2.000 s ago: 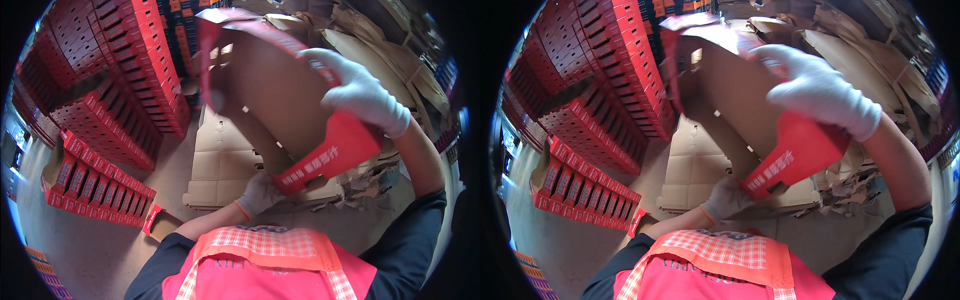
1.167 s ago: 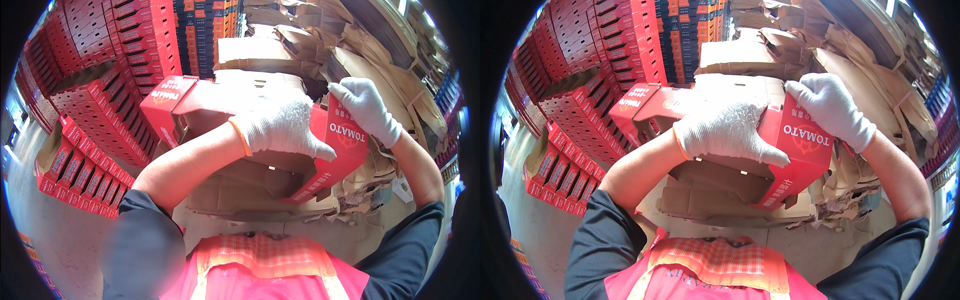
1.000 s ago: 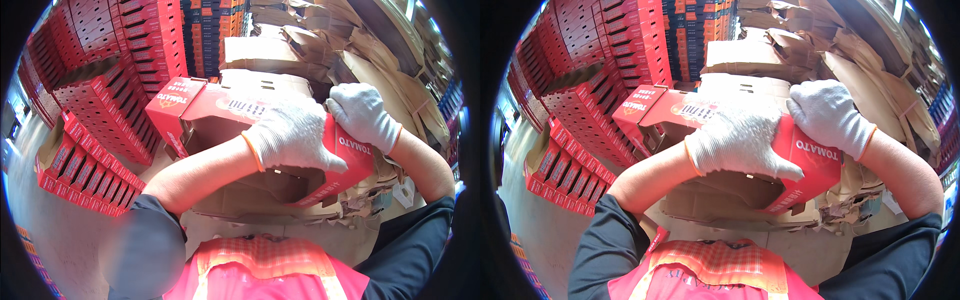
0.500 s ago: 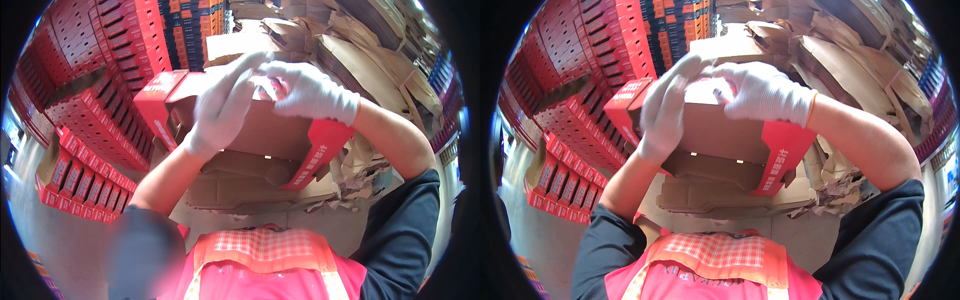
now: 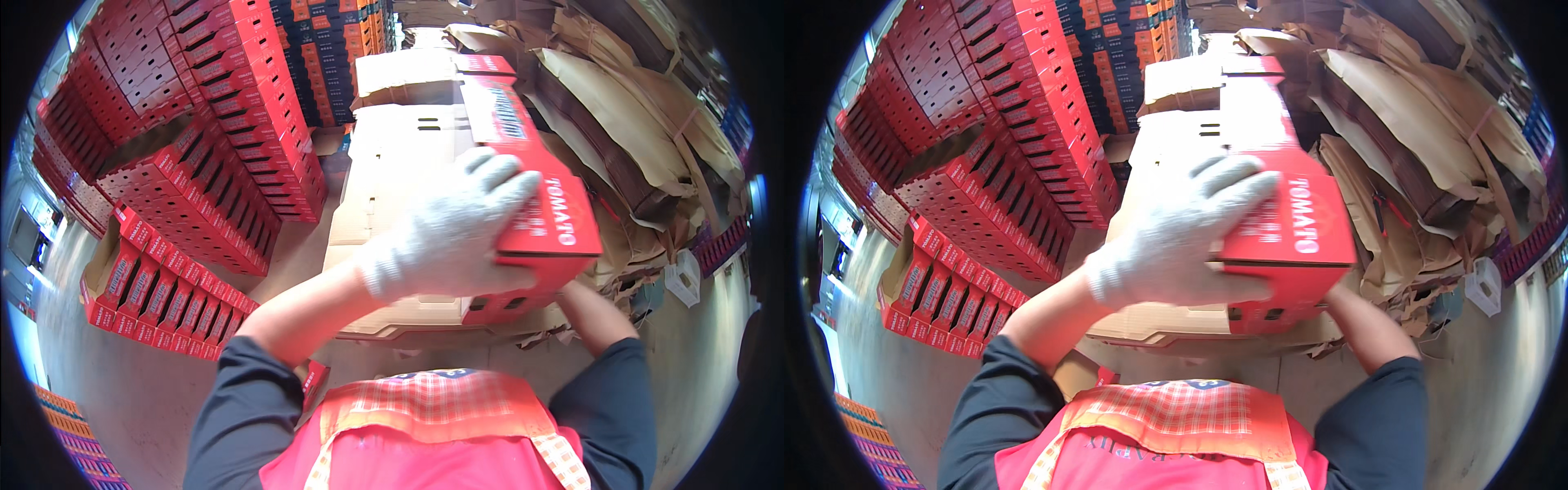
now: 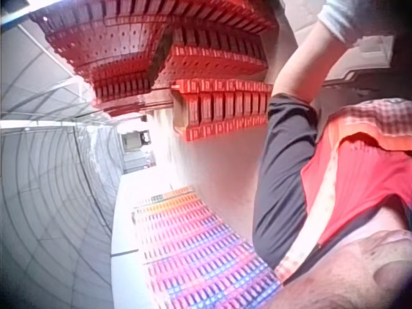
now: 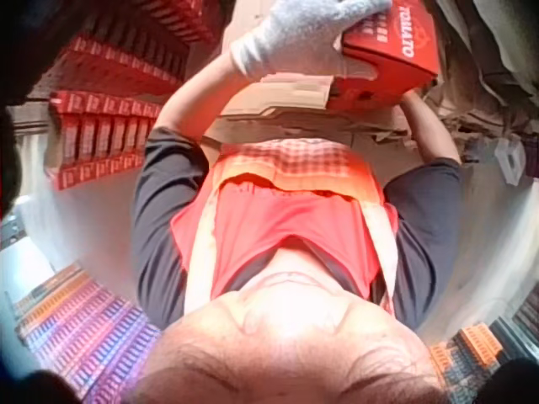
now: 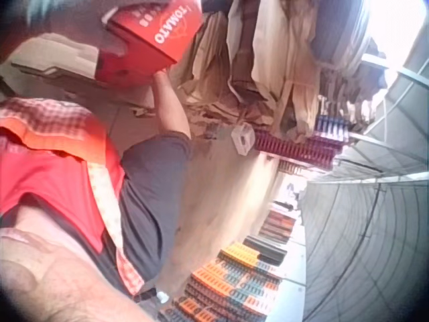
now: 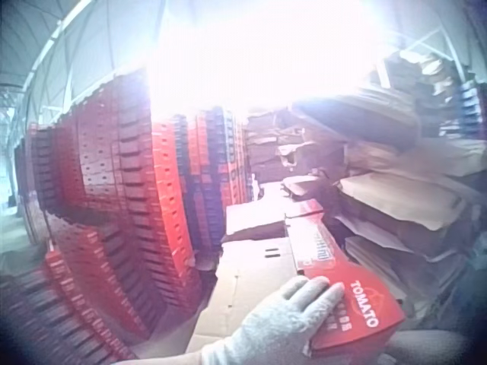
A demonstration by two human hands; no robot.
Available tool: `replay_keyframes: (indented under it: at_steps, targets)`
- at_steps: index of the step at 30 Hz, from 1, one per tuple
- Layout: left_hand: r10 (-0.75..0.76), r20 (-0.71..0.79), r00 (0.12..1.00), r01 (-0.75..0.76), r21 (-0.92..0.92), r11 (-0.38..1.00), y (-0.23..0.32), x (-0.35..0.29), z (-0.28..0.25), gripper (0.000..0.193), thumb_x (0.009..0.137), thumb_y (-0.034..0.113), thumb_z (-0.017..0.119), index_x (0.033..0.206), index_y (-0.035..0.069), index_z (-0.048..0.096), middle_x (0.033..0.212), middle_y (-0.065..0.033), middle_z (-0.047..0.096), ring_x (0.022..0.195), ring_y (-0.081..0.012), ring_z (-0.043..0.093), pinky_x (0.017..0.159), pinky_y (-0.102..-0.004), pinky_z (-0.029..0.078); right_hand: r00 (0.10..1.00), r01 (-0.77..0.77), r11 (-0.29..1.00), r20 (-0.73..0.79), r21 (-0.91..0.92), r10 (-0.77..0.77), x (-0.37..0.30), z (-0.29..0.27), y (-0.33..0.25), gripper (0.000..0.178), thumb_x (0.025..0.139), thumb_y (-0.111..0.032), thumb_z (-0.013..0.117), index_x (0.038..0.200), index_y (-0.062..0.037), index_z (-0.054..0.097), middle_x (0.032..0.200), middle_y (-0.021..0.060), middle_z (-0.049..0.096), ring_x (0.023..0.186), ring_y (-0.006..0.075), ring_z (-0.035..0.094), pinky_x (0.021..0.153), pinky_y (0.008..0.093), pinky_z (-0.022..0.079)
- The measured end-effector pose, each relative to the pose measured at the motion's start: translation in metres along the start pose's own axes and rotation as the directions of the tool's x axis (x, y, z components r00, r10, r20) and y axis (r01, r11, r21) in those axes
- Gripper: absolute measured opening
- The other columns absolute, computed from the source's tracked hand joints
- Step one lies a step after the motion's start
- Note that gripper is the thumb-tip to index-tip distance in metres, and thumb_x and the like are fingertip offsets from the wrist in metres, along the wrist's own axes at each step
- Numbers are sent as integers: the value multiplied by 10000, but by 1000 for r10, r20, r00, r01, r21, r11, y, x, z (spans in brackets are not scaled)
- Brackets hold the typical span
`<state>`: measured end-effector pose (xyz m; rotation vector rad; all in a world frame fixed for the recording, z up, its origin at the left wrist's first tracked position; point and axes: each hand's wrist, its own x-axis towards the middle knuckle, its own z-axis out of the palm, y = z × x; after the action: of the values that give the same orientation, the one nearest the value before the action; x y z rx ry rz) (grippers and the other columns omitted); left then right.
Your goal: The person repeatedly folds flat cardboard sheets into red-labeled boxes and stacks them in a warehouse. The person handles each box one at a time, folding the sides and placing the finished boxes on a growing stack.
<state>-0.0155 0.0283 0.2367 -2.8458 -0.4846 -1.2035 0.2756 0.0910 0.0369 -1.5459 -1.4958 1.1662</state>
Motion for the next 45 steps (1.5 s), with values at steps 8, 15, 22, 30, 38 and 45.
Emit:
replay_keyframes:
  at_steps: [8, 15, 22, 30, 38, 45]
  targets:
    - [-40, -504, 863, -55, -172, 983, 21, 28, 93, 1144, 630, 445, 847, 1506, -25, 282, 1449, -334, 397, 1239, -510, 493, 1007, -516, 438, 588, 725, 689, -513, -9, -625, -94, -76, -189, 290, 988, -202, 587, 1202, -6, 586, 906, 28, 649, 823, 120, 631, 783, 275, 538]
    - [-283, -552, 784, 14, -440, 898, 29, 18, 125, 1480, 533, 463, 917, 1573, 78, -61, 1601, -312, -12, 1435, -482, 253, 1107, -522, 343, 971, 226, 843, 46, -489, -234, -126, -29, -270, 320, 767, -271, 765, 890, -45, 575, 765, 16, 546, 714, 108, 530, 640, 305, 463]
    - [-502, -186, 845, 296, -619, 727, 39, -1, 132, 1285, 591, 347, 914, 1522, 24, 91, 1482, -202, 282, 1381, -350, 329, 1131, -429, 315, 820, 492, 455, 220, -742, -528, -83, -8, -266, 134, 774, -141, 628, 822, -48, 545, 710, 157, 582, 677, 381, 577, 642, 441, 471]
    - [-496, -260, 829, 146, -755, 640, 29, -17, 106, 1104, 622, 342, 900, 1465, 28, 259, 1415, -209, 358, 1320, -356, 382, 1092, -462, 348, 700, 713, 536, 413, -452, -583, -64, 69, -298, 218, 871, -128, 674, 1066, -43, 626, 876, 47, 626, 841, 153, 617, 761, 309, 509]
    - [-318, -375, 871, 377, 93, 922, -24, -162, 27, 996, 654, 584, 852, 1396, 52, 454, 1507, -309, 314, 1384, -509, 326, 1112, -605, 294, 487, 855, 519, 324, 12, -811, -92, 36, -275, 128, 921, -87, 666, 1015, 0, 667, 957, 60, 652, 876, 139, 631, 789, 295, 509]
    - [-573, -376, 728, 680, 289, 674, 63, -251, -21, 700, 926, 463, 657, 1342, -81, 509, 1423, -318, 454, 1319, -422, 462, 1100, -484, 384, 747, 597, 784, 472, -168, -467, -90, 80, -126, 468, 785, -316, 708, 1133, -16, 616, 1102, 200, 636, 1039, 361, 612, 919, 423, 495]
